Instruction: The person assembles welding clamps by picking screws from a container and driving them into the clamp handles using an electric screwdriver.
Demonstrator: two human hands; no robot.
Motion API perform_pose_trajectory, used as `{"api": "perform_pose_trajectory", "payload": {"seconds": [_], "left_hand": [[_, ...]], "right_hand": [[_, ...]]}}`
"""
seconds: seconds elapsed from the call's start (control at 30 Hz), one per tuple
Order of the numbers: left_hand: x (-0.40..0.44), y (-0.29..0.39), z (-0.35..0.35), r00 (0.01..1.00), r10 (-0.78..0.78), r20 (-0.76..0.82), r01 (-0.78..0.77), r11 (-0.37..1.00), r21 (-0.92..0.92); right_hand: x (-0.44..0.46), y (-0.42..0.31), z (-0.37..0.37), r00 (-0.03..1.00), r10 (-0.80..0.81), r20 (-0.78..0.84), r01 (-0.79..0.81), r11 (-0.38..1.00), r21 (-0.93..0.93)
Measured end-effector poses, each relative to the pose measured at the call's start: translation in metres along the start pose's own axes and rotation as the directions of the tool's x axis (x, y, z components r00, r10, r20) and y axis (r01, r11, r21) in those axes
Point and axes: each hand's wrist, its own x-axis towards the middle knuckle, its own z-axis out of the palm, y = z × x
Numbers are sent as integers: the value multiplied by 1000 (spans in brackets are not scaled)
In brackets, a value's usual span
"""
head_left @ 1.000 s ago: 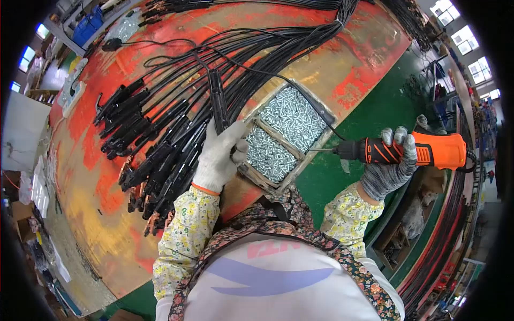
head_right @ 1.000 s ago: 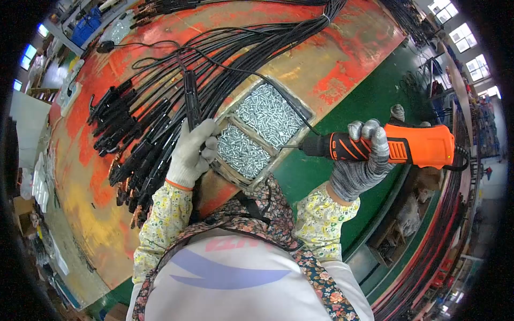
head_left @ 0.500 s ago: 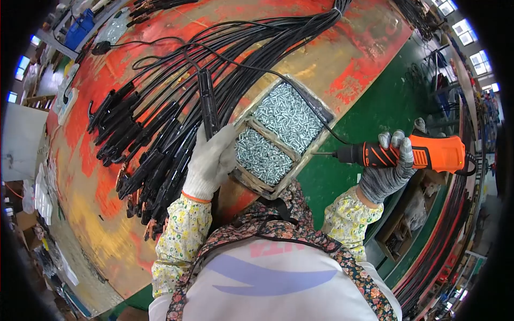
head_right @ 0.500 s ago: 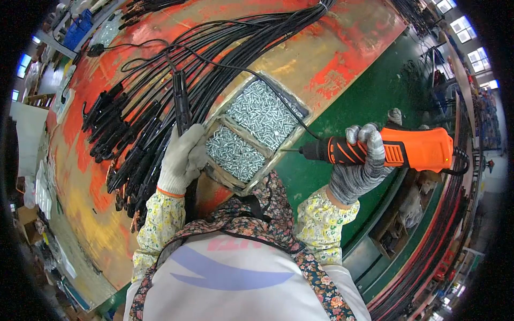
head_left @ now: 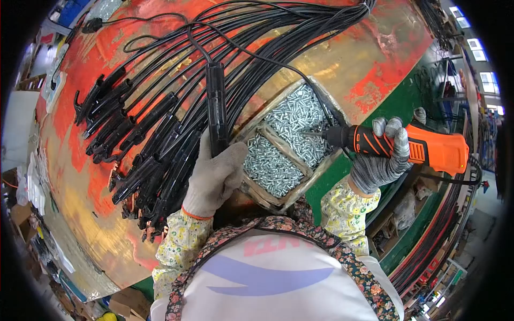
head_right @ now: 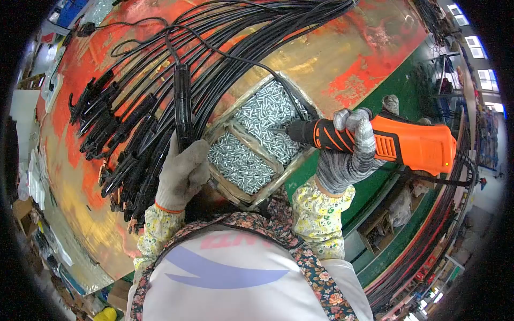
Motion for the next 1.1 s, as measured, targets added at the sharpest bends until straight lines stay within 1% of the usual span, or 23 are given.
{"api": "perform_pose_trajectory", "payload": {"seconds": [0.1,0.13,0.17,0.27,0.37,0.47,0.57,0.67,0.77,0.87,0.97,1.1], "left_hand": [[5,2,-1,999,-47,-10,47,999,-15],[4,5,1,997,-69,-18,69,998,-14],[3,6,2,996,-89,-25,89,996,-14],[5,0,0,997,-51,-63,51,999,-2],[3,5,-2,988,-131,-86,136,989,58],[3,7,-2,987,-141,-82,145,988,50],[1,8,-1,990,-123,-71,126,992,30],[3,6,-3,987,-135,-81,138,990,36],[1,8,-2,988,-126,-86,131,990,47],[-1,10,3,982,-109,-158,121,990,71],[2,10,3,986,-91,-141,101,993,65],[-2,15,8,983,-124,-136,130,991,35]], "right_hand": [[-1,11,3,999,-3,34,1,999,49],[-1,13,7,999,-26,27,26,1000,3],[-2,15,8,999,-23,28,23,1000,-4],[0,24,9,998,-21,51,22,1000,-15],[-2,28,13,999,44,10,-44,999,7],[-2,35,8,993,69,96,-78,993,89],[-1,40,6,994,50,95,-55,997,54],[2,42,17,993,50,105,-60,995,86],[2,41,32,1000,25,-6,-25,999,47],[5,29,29,998,30,56,-29,1000,-10],[9,20,18,998,26,61,-32,995,96],[19,8,8,991,61,117,-81,981,177]]}}
